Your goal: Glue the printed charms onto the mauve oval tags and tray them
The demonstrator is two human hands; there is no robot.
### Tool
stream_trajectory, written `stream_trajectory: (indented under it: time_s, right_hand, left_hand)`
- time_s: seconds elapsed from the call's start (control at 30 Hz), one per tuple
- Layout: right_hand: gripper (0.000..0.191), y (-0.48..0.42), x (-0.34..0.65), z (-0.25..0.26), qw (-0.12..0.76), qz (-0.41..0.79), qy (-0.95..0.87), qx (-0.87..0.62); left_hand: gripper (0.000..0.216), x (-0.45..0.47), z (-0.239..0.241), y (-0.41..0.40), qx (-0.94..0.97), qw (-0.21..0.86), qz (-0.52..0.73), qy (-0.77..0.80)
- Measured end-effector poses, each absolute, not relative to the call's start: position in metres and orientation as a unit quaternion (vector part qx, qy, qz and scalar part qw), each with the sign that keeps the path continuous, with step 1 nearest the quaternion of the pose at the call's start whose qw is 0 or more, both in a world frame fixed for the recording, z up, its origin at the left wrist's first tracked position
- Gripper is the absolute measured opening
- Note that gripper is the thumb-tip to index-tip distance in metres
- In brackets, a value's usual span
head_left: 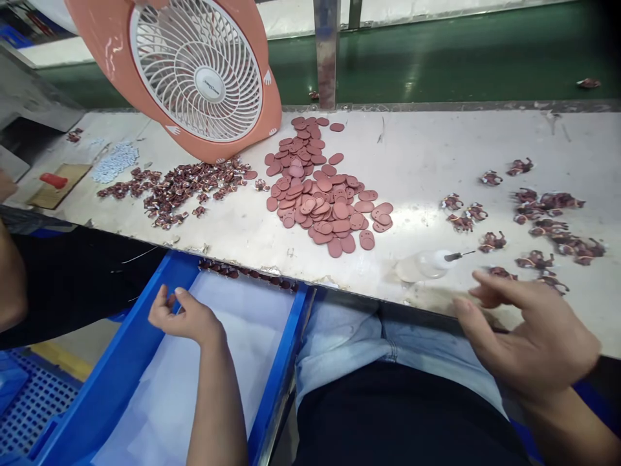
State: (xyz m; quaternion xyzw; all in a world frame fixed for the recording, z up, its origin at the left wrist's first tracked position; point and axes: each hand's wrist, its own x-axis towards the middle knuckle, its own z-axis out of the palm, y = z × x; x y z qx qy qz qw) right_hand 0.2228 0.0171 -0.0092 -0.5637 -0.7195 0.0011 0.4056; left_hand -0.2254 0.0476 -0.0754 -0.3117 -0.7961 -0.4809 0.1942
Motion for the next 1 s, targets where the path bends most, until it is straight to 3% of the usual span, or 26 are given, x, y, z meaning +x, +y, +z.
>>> stream_trajectory:
  time_s: [0.17, 0.27, 0.4, 0.57, 0.63, 0.7, 0.8, 1.0]
  right_hand:
    - [0.073, 0.047, 0.203, 0.001, 0.326, 0.033, -0.717, -0.615]
    - [0.058, 0.055, 0.197, -0.002, 0.308, 0.056, -0.738, -0.599]
    - [0.035, 0.057, 0.196, -0.004, 0.329, 0.044, -0.758, -0.561]
    - [0.025, 0.047, 0.199, -0.003, 0.424, 0.141, -0.719, -0.532]
    - [0.022, 0.04, 0.195, 0.0, 0.463, 0.213, -0.701, -0.499]
    - [0.019, 0.035, 0.188, 0.006, 0.51, 0.346, -0.644, -0.453]
    - [0.026, 0.031, 0.173, 0.017, 0.53, 0.518, -0.53, -0.411]
    - [0.035, 0.025, 0.155, 0.027, 0.49, 0.634, -0.453, -0.39]
  left_hand:
    - [0.032, -0.114, -0.046, 0.035, -0.502, 0.132, -0.489, -0.701]
    - [0.048, -0.06, -0.027, 0.04, -0.725, 0.097, -0.417, -0.54]
    - [0.068, -0.042, -0.017, 0.051, -0.795, 0.058, -0.312, -0.517]
    - [0.032, -0.053, -0.023, 0.038, -0.808, 0.054, -0.386, -0.442]
    - [0.033, -0.046, -0.019, 0.027, -0.745, -0.047, -0.479, -0.462]
    - [0.026, -0.033, -0.008, 0.016, -0.599, -0.244, -0.568, -0.508]
    - [0.018, -0.012, 0.013, 0.006, -0.39, -0.488, -0.587, -0.514]
    - [0.03, 0.001, 0.017, 0.0, -0.375, -0.572, -0.577, -0.446]
